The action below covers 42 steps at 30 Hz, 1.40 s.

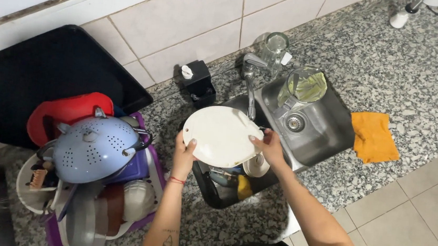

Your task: The person washes various kitchen items in a double-basin sink using a sponge and running water. They scrub and rinse a white plate, a white bowl, a blue plastic container, and an orange plastic funnel, placing each item into a purple dish rack to dry. The person also washes a grey plate and a small blue bowl.

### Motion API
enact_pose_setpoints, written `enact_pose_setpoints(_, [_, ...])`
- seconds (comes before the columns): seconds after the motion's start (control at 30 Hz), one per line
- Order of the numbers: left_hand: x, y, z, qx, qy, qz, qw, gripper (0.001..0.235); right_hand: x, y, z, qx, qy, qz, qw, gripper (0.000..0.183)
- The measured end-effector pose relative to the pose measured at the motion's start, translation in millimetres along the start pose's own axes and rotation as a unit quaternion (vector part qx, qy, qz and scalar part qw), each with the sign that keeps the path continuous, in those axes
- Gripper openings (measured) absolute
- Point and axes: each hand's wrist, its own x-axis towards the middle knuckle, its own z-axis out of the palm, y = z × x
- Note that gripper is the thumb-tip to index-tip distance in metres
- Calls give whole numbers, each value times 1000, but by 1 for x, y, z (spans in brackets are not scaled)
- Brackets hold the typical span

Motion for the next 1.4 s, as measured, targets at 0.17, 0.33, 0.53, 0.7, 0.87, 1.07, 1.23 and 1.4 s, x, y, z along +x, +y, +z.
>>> enact_pose_setpoints(0.17, [27, -24, 26, -5, 35, 13, 999, 52, -10, -26, -9, 267, -61, 131, 953, 66])
enact_pose_setpoints(0.33, [65, -95, 71, 399, 160, 191, 882, 53, -11, -11, -23, 332, -14, 114, 936, 40])
enact_pose_setpoints(0.53, [9, -20, 154, 447, -71, 234, 861, 60, -20, -1, -21, 352, 62, 129, 925, 33])
enact_pose_setpoints(0.7, [25, -10, 139, 447, -95, 243, 856, 60, -43, -14, -35, 344, 101, 108, 927, 31])
enact_pose_setpoints(0.87, [42, -35, 126, 451, -28, 194, 871, 57, -44, -13, -47, 328, 124, 74, 934, 27])
enact_pose_setpoints(1.07, [22, -8, 147, 466, -111, 254, 840, 65, -49, -26, -25, 359, 100, 85, 924, 28])
enact_pose_setpoints(1.23, [62, -30, 105, 456, -38, 191, 868, 62, -37, -1, -41, 341, 95, 65, 933, 27])
enact_pose_setpoints(1.4, [101, -89, 52, 130, 9, 65, 989, 56, -14, -41, -51, 233, 74, 36, 969, 29])
